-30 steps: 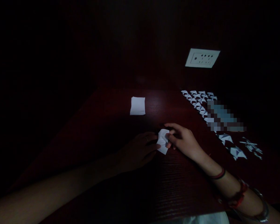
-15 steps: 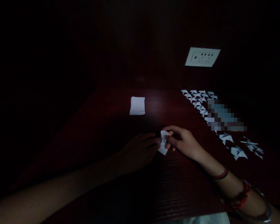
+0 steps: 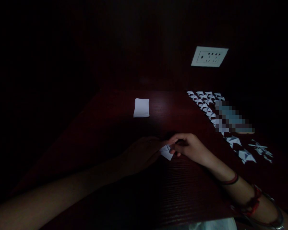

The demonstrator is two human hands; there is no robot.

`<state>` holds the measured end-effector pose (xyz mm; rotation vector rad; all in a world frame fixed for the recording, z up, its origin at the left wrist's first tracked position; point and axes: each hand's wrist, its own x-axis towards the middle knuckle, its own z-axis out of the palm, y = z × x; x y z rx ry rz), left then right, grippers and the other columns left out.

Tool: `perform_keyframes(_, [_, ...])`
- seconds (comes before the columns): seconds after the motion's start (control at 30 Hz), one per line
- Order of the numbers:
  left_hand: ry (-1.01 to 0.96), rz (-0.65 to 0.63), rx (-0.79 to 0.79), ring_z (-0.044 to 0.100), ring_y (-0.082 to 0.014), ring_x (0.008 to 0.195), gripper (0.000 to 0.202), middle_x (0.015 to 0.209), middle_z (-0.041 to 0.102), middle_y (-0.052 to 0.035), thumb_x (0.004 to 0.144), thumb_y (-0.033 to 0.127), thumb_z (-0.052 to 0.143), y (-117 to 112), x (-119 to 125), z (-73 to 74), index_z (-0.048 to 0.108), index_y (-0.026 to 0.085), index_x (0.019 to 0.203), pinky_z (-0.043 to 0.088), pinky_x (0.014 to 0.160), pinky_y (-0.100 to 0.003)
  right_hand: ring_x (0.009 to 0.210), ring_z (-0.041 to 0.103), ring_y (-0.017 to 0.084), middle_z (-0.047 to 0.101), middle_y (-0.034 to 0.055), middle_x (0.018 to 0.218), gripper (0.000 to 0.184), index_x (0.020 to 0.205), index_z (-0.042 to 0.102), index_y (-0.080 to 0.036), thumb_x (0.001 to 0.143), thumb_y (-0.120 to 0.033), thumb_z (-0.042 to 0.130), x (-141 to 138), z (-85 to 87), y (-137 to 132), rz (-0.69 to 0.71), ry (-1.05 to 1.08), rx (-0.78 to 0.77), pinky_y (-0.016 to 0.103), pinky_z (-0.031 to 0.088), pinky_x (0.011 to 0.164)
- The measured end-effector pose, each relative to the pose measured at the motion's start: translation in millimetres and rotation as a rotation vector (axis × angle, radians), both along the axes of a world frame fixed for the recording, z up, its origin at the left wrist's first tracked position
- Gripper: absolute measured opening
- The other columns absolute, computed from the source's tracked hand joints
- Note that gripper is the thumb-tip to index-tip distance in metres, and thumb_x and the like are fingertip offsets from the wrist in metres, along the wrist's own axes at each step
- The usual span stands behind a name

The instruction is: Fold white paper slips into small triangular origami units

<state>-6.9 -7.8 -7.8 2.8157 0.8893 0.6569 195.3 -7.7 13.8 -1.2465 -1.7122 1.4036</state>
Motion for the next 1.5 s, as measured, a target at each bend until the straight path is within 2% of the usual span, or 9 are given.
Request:
perform_keyframes(0.23, [-0.04, -0.032, -0.031, 0.044, -0.0146, 0.105, 0.025, 0.111, 0.052, -0.0031, 0.086, 0.021, 0.04, 2, -2, 0.0, 0.05, 0.02, 0.108, 0.038, 0.089, -0.032, 0.056, 0.056, 0.01, 0.063, 0.0026, 0.065, 0.012, 0.077, 0.061, -0.012, 0.068, -0.017, 0.055, 5, 5.6, 1, 0.0, -0.018, -0.102, 0.021, 0.047, 0.05])
perform_keyframes(0.43, [-0.075, -0.061, -0.067, 0.044, -0.0154, 0.105, 0.023, 0.109, 0.053, -0.0023, 0.085, 0.02, 0.041, 1, 0, 1.5, 0.053, 0.022, 0.104, 0.037, 0.09, -0.033, 0.055, 0.057, 0.011, 0.06, 0.0013, 0.065, 0.014, 0.08, 0.056, -0.013, 0.067, -0.013, 0.053, 4, -0.4, 3, -0.048, -0.052, -0.07, 0.017, 0.04, 0.039])
perform_keyframes(0.5, [-0.096, -0.04, -0.106, 0.044, -0.0154, 0.103, 0.022, 0.108, 0.052, -0.0029, 0.085, 0.02, 0.042, -1, 1, 4.7, 0.053, 0.021, 0.104, 0.037, 0.09, -0.032, 0.055, 0.057, 0.011, 0.059, 0.0006, 0.067, 0.018, 0.083, 0.056, -0.015, 0.066, -0.012, 0.053, 4, -2.5, 2, -0.049, -0.064, -0.019, 0.018, 0.041, 0.041])
perform_keyframes(0.63, [-0.152, 0.109, -0.212, 0.047, -0.0146, 0.094, 0.015, 0.1, 0.05, -0.0036, 0.083, 0.025, 0.046, -3, 2, 11.9, 0.054, 0.018, 0.094, 0.04, 0.083, -0.03, 0.064, 0.055, 0.011, 0.06, -0.0002, 0.07, 0.014, 0.077, 0.059, -0.016, 0.065, -0.01, 0.054, -1, -0.5, -3, 0.004, -0.13, 0.234, 0.021, 0.044, 0.059])
perform_keyframes(0.73, [-0.197, 0.194, -0.214, 0.047, -0.016, 0.092, 0.012, 0.098, 0.047, -0.0029, 0.077, 0.028, 0.055, -4, 3, 13.2, 0.055, 0.017, 0.082, 0.041, 0.08, -0.03, 0.064, 0.054, 0.011, 0.059, -0.0011, 0.069, 0.011, 0.074, 0.059, -0.017, 0.068, -0.01, 0.054, -6, 3.7, -7, 0.026, -0.183, 0.367, 0.021, 0.042, 0.059])
perform_keyframes(0.83, [-0.242, 0.204, -0.204, 0.046, -0.0155, 0.093, 0.008, 0.098, 0.046, -0.002, 0.074, 0.022, 0.056, -5, 4, 10.7, 0.055, 0.018, 0.081, 0.041, 0.08, -0.03, 0.063, 0.054, 0.01, 0.059, -0.0016, 0.068, 0.01, 0.072, 0.058, -0.018, 0.069, -0.01, 0.053, -10, 6.0, -11, 0.027, -0.227, 0.447, 0.021, 0.041, 0.058])
perform_keyframes(1.07, [-0.331, 0.194, -0.179, 0.046, -0.0145, 0.095, 0.005, 0.103, 0.045, -0.0019, 0.075, 0.017, 0.054, -8, 4, 9.6, 0.054, 0.018, 0.08, 0.041, 0.08, -0.029, 0.067, 0.053, 0.011, 0.057, -0.0005, 0.071, 0.008, 0.071, 0.057, -0.018, 0.071, -0.01, 0.054, -13, 9.0, -14, 0.016, -0.283, 0.568, 0.021, 0.04, 0.061])
perform_keyframes(1.27, [-0.364, 0.171, -0.089, 0.044, -0.0146, 0.098, 0.009, 0.105, 0.045, -0.0018, 0.075, 0.012, 0.052, -11, 5, 13.2, 0.055, 0.019, 0.081, 0.039, 0.083, -0.029, 0.074, 0.053, 0.012, 0.057, 0.0023, 0.08, 0.019, 0.094, 0.059, -0.019, 0.078, -0.015, 0.05, -14, 10.1, -16, 0.063, -0.275, 0.639, 0.022, 0.042, 0.065])
perform_keyframes(1.5, [-0.34, 0.174, -0.024, 0.042, -0.0154, 0.102, 0.012, 0.108, 0.044, -0.0027, 0.077, 0.012, 0.05, -13, 3, 12.0, 0.055, 0.019, 0.085, 0.039, 0.085, -0.029, 0.07, 0.052, 0.011, 0.056, 0.002, 0.077, 0.017, 0.091, 0.061, -0.017, 0.077, -0.013, 0.052, -17, 10.0, -18, 0.034, -0.296, 0.641, 0.02, 0.041, 0.062])
